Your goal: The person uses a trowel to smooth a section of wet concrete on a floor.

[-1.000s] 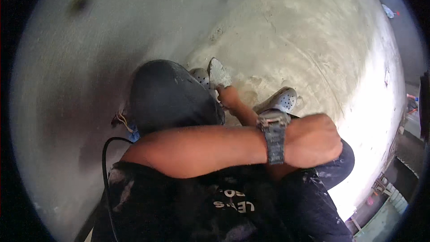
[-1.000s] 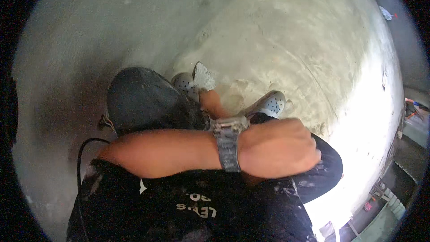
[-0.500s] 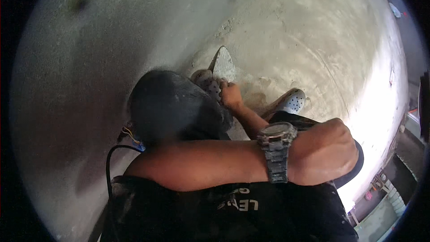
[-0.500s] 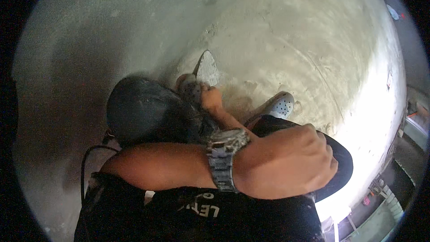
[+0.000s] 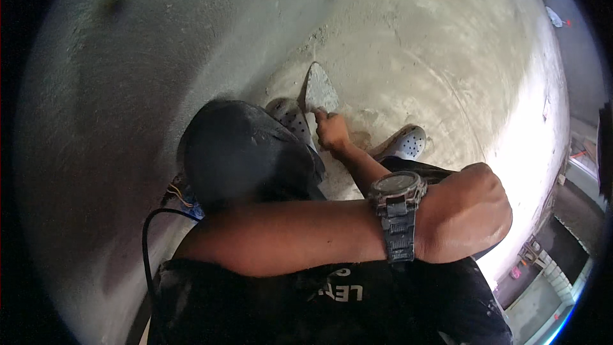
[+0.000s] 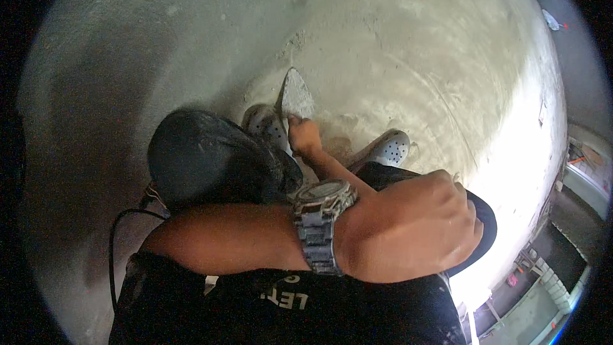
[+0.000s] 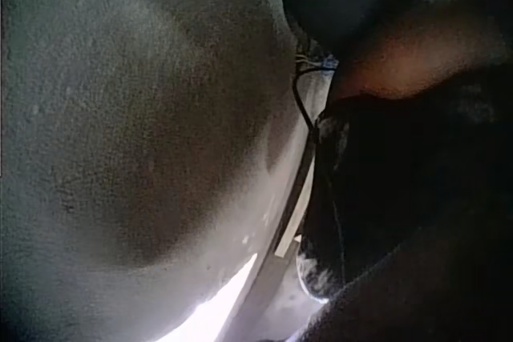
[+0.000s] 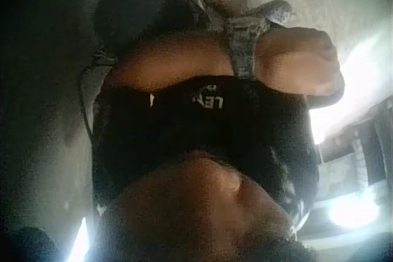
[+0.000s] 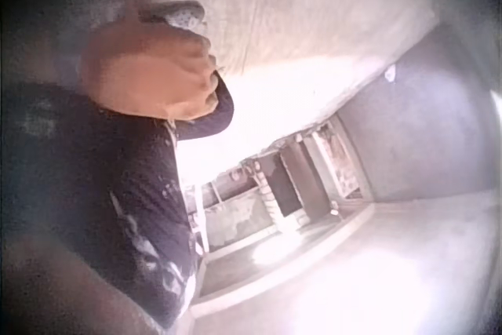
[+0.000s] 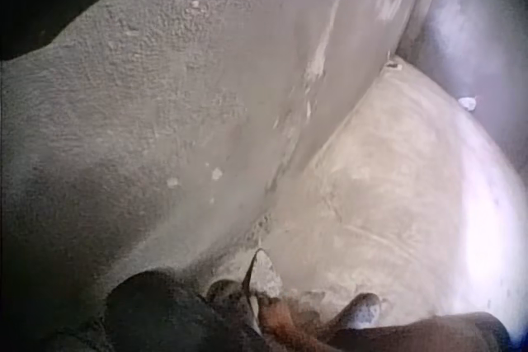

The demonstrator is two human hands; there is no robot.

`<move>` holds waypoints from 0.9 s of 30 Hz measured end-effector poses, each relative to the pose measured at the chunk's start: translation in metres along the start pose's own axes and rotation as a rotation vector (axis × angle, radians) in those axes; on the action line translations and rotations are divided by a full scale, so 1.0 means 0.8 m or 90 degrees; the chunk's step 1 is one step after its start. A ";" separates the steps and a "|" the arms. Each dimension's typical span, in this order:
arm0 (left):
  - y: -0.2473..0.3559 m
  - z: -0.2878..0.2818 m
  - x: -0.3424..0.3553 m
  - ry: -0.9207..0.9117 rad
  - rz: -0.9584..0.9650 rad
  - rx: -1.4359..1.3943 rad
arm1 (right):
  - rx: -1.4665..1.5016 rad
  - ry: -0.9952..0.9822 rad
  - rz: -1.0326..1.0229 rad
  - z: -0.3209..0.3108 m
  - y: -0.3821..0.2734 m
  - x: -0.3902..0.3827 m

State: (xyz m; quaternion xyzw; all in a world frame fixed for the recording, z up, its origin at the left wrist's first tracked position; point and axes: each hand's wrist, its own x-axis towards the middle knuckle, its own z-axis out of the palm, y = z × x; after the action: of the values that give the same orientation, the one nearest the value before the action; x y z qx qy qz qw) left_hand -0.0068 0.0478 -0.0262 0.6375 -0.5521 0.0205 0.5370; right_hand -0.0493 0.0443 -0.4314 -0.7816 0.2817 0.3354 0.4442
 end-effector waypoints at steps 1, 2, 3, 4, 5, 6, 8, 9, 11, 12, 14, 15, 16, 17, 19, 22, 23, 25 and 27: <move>0.001 -0.003 0.000 -0.001 -0.002 0.003 | -0.192 0.064 -0.202 -0.003 -0.018 0.012; 0.003 -0.008 -0.001 -0.038 -0.011 0.018 | -0.131 0.050 -0.206 -0.008 -0.040 0.030; 0.004 -0.008 -0.002 -0.078 -0.016 0.022 | -0.069 0.045 -0.204 -0.022 -0.065 0.045; 0.000 -0.008 -0.009 -0.080 -0.029 0.026 | 0.235 -0.056 -0.003 -0.034 -0.117 0.053; -0.005 -0.005 -0.006 -0.059 -0.022 0.006 | 0.243 -0.045 -0.003 -0.040 -0.110 0.096; -0.001 0.004 0.009 -0.039 0.023 -0.047 | 0.107 -0.022 -0.224 -0.078 -0.056 0.150; -0.008 0.000 0.007 -0.076 -0.003 -0.058 | -0.049 -0.057 -0.425 -0.061 -0.004 0.141; -0.020 -0.014 -0.001 -0.108 -0.055 -0.008 | -0.043 -0.009 -0.328 -0.023 -0.027 0.097; -0.023 -0.017 -0.010 0.018 -0.046 0.025 | -0.149 0.078 -0.288 0.004 -0.036 0.016; -0.018 -0.013 -0.007 0.141 -0.005 0.008 | -0.208 0.106 -0.304 -0.013 -0.032 0.000; -0.019 -0.024 -0.013 0.076 -0.023 0.019 | -0.167 0.065 -0.213 -0.008 -0.055 -0.026; -0.017 -0.025 -0.009 0.011 -0.008 0.009 | -0.120 0.058 -0.144 -0.026 -0.054 -0.009; -0.016 -0.022 -0.006 0.012 0.000 0.001 | -0.074 0.053 -0.075 -0.043 -0.052 0.005; -0.014 -0.015 0.002 0.001 0.017 -0.011 | -0.272 0.011 -0.492 -0.082 -0.030 0.058; -0.016 -0.013 0.004 -0.011 0.019 -0.006 | 0.063 -0.188 -0.356 -0.061 0.001 0.082; -0.027 -0.021 -0.006 -0.119 -0.066 -0.046 | 0.157 -0.149 -0.100 -0.057 -0.055 0.044; -0.024 -0.019 -0.006 -0.040 -0.034 -0.030 | 0.146 -0.074 -0.038 -0.089 -0.076 0.024; -0.021 -0.017 -0.011 0.036 -0.021 -0.013 | 0.236 0.043 0.031 -0.135 -0.101 -0.007; -0.017 -0.016 -0.008 0.026 -0.029 -0.027 | 0.179 0.122 0.046 -0.174 -0.102 -0.005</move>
State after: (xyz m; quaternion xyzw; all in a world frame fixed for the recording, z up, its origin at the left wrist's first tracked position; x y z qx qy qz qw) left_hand 0.0078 0.0584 -0.0341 0.6380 -0.5267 0.0098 0.5616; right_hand 0.0464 -0.0420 -0.3339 -0.7296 0.3948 0.2326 0.5076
